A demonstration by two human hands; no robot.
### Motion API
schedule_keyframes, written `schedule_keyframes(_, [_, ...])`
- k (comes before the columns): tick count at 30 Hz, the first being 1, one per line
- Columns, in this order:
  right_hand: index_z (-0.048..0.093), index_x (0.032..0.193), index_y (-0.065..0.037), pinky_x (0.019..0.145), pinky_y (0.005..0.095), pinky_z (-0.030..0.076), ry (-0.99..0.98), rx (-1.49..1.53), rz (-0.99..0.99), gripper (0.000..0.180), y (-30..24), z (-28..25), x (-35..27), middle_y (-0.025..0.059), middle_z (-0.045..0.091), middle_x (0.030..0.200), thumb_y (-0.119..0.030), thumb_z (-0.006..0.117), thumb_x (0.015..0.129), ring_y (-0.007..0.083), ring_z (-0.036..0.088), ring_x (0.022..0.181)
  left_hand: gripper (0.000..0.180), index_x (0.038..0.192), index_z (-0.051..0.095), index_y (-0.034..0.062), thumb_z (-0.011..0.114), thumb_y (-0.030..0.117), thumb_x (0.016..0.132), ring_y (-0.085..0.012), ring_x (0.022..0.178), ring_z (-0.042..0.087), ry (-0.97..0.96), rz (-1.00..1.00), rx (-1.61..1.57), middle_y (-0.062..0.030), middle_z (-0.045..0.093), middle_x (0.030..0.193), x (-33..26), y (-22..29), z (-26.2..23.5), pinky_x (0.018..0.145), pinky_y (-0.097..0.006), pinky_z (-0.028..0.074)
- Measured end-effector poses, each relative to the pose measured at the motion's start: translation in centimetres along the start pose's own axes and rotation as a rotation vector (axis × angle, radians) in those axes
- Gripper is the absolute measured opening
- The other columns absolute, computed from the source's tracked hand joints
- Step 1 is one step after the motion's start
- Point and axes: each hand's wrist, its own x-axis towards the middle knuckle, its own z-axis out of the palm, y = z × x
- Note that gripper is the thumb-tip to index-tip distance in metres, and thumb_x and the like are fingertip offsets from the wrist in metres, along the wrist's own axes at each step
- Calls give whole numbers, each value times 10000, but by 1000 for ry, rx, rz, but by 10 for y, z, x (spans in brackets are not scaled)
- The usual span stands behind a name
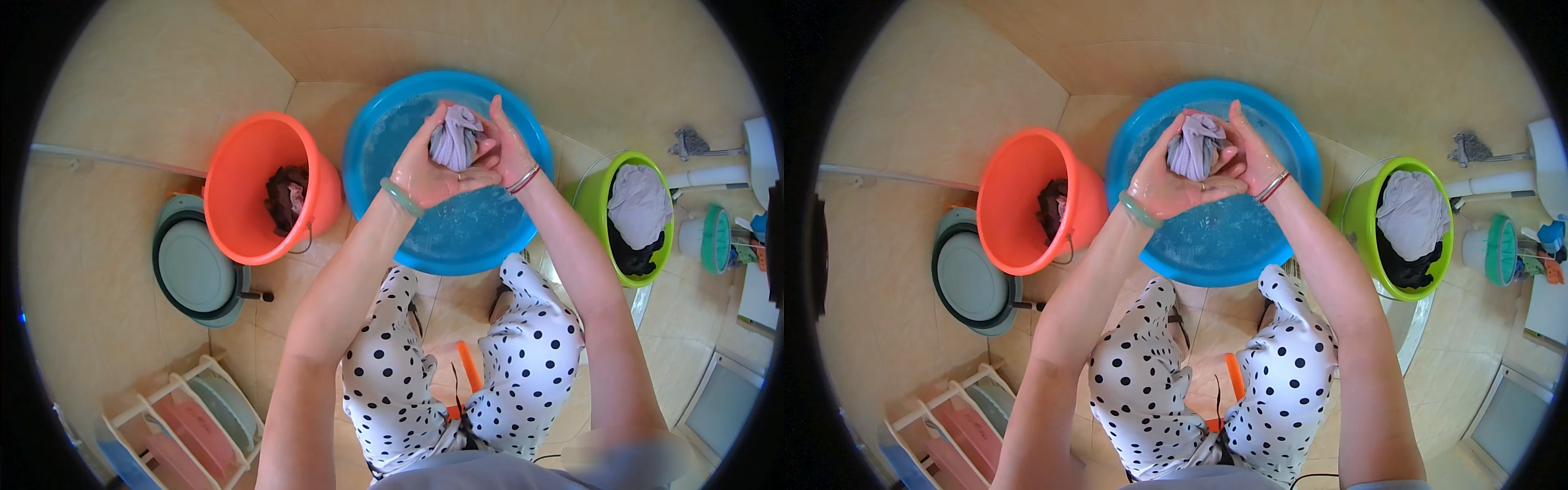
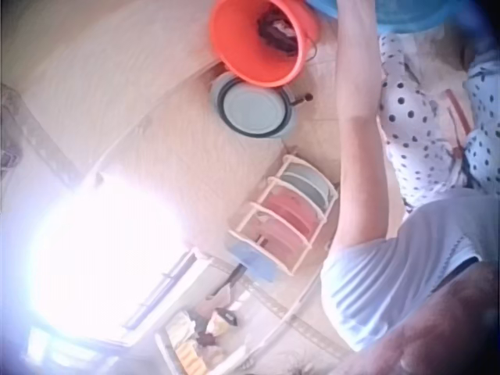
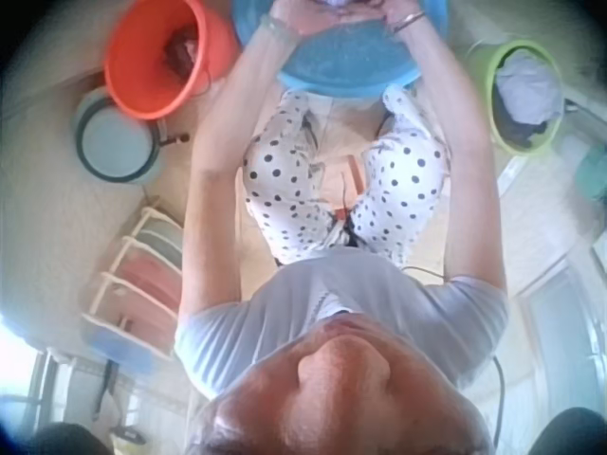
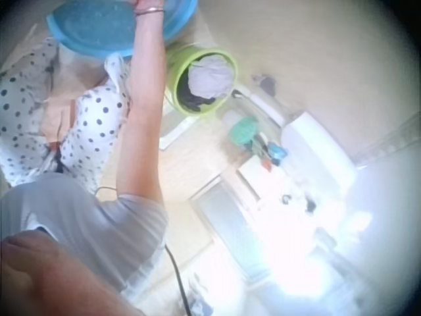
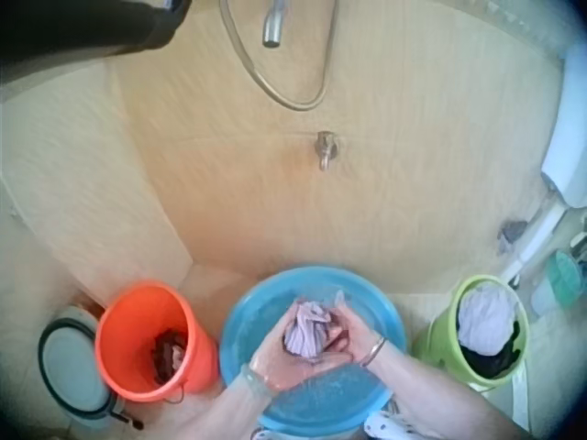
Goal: The person washes clothes by hand in a blue basin filled with soapy water. They scrub and rinse various garments, including a yellow cloth and a dark shirt, then transfer them to an orange bucket. The person then empties the basin, refills it with clean water, and adds more clothes from a green bucket to continue washing.
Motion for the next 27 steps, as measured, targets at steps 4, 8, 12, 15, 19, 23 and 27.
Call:
schedule_keyframes(4, [545, 1178, -89, 772, 268, 521, 103, -186, -24, 545, -10, 1, 12, 54, 593, 1074, -540, 526, 873, 147, 587, 938, 374, 1116, 530, 71, 534, 383, 910, -307, 923, 564, -6, 98, -27, -141, 588, 972, 3, -1, 9, 949, -560, 429])
schedule_keyframes(8, [531, 1196, -85, 817, 305, 508, 145, -21, -149, 573, -13, -3, 13, 65, 595, 1080, -552, 534, 864, 164, 578, 986, 276, 1080, 533, 62, 527, 287, 920, -283, 910, 564, -63, 227, -93, -118, 577, 983, 14, -1, 17, 939, -548, 447])
schedule_keyframes(12, [484, 1283, -182, 931, 435, 440, 105, 11, -30, 631, 14, 9, -24, 71, 535, 1219, -646, 435, 858, 226, 520, 1105, 246, 1043, 540, 44, 514, 251, 913, -299, 883, 561, 37, 325, -259, -126, 567, 979, 23, 9, 14, 935, -535, 456])
schedule_keyframes(15, [452, 1306, -190, 945, 465, 428, 44, 205, -54, 659, 18, 10, -30, 89, 515, 1245, -661, 431, 845, 283, 499, 1142, 269, 1024, 543, 33, 527, 270, 897, -316, 893, 553, 102, 348, -356, -132, 566, 985, 33, -4, 24, 918, -519, 475])
schedule_keyframes(19, [482, 1264, -122, 882, 416, 483, 44, 90, -18, 625, -1, 21, -6, 102, 559, 1165, -583, 525, 845, 284, 560, 1065, 267, 1053, 540, 108, 566, 318, 890, -272, 957, 543, 47, 308, -291, -107, 567, 1038, 28, -24, 8, 855, -473, 505])
schedule_keyframes(23, [550, 1155, -83, 756, 329, 523, 167, -216, 64, 477, -28, 11, 17, 83, 602, 1060, -425, 646, 836, 198, 606, 881, 337, 1064, 525, 166, 657, 385, 845, -208, 969, 542, 344, 212, -83, -53, 550, 1078, 8, -26, 51, 793, -390, 495])
schedule_keyframes(27, [553, 1139, -75, 761, 329, 517, 106, -480, 23, 440, -32, 16, 19, 81, 595, 1081, -359, 667, 823, 174, 594, 878, 324, 1056, 517, 170, 673, 349, 835, -162, 848, 561, 194, 158, 149, -56, 560, 1001, 12, -23, 32, 652, -346, 497])
